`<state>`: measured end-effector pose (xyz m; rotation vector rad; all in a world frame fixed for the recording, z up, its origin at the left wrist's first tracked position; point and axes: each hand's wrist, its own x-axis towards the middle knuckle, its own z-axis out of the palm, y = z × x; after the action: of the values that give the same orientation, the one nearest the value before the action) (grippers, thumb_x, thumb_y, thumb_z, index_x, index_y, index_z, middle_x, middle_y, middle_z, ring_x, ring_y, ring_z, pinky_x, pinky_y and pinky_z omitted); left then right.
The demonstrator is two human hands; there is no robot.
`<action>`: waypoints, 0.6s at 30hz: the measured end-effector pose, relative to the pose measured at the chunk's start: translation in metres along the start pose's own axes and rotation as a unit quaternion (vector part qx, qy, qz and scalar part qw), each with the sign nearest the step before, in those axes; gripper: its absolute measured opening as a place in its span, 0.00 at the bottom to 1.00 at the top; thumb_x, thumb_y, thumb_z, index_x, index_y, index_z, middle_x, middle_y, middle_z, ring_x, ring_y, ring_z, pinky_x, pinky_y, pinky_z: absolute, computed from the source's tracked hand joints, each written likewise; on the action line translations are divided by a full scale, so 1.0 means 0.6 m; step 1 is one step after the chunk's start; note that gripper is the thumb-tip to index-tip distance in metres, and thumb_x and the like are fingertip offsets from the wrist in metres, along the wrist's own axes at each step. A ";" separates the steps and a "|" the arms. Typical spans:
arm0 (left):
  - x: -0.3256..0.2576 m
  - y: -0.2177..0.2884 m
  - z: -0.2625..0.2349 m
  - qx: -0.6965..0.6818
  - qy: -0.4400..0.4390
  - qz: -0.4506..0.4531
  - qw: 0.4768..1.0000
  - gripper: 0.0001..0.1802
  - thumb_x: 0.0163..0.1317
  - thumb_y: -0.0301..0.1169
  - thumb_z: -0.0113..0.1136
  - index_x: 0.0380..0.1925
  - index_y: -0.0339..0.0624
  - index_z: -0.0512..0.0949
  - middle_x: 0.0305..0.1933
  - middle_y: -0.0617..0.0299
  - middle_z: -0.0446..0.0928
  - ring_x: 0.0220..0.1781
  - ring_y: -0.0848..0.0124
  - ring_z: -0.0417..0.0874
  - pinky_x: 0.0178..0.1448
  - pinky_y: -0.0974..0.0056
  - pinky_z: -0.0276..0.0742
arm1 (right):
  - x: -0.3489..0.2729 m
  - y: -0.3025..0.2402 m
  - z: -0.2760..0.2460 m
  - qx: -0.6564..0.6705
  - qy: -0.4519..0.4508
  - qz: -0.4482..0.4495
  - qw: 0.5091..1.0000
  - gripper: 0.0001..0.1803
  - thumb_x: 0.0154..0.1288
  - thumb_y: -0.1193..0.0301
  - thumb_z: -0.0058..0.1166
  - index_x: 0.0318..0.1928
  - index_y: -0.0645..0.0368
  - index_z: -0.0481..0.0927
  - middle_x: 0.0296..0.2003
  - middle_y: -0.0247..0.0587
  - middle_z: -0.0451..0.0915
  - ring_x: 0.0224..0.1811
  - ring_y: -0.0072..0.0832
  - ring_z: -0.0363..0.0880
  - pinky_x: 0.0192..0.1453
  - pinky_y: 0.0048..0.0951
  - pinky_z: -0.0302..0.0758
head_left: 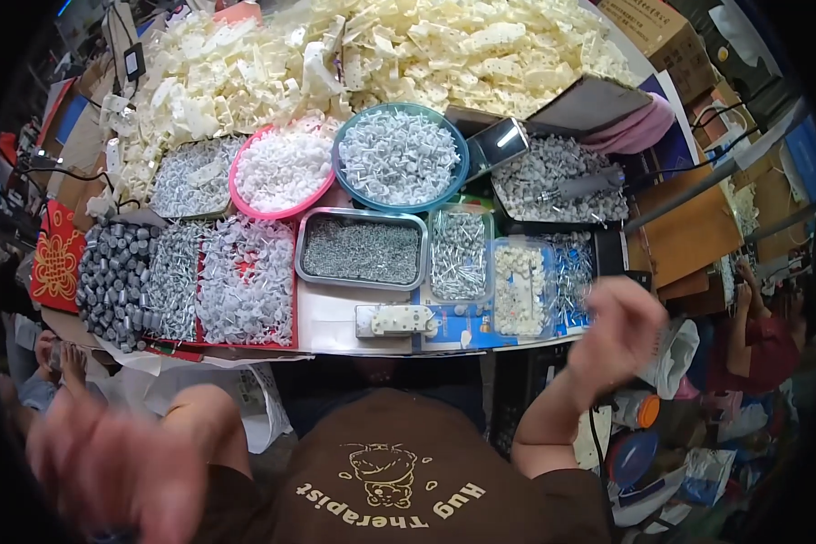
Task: Assembling small plastic components and using a heat gun for processing.
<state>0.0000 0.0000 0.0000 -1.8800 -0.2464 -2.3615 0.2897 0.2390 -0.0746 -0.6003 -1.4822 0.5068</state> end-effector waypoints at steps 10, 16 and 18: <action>-0.297 -0.204 -0.083 0.562 -0.300 -0.345 0.690 0.11 0.57 0.27 0.70 0.41 0.46 0.84 0.43 0.60 0.81 0.49 0.57 0.78 0.60 0.53 0.65 | -0.118 0.242 -0.008 -0.429 -0.297 0.142 0.841 0.12 0.57 0.64 0.70 0.32 0.60 0.86 0.31 0.41 0.85 0.41 0.42 0.77 0.53 0.42 0.69; -0.329 -0.233 -0.089 0.580 -0.313 -0.351 0.666 0.05 0.54 0.32 0.72 0.32 0.50 0.87 0.38 0.67 0.79 0.49 0.63 0.76 0.62 0.52 0.60 | -0.130 0.248 -0.005 -0.436 -0.310 0.106 0.838 0.07 0.57 0.68 0.68 0.32 0.59 0.87 0.31 0.43 0.86 0.39 0.43 0.79 0.49 0.43 0.74; -0.339 -0.237 -0.087 0.577 -0.323 -0.358 0.659 0.05 0.53 0.33 0.73 0.31 0.51 0.87 0.37 0.68 0.78 0.48 0.64 0.76 0.62 0.52 0.60 | -0.134 0.244 -0.011 -0.441 -0.284 0.100 0.846 0.06 0.58 0.70 0.65 0.32 0.61 0.86 0.30 0.43 0.85 0.38 0.41 0.79 0.46 0.41 0.76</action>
<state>-0.0311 0.1267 -0.2175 -1.7786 -2.2081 -0.8521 0.3007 0.2975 -0.2309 -1.4291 -2.2394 0.1157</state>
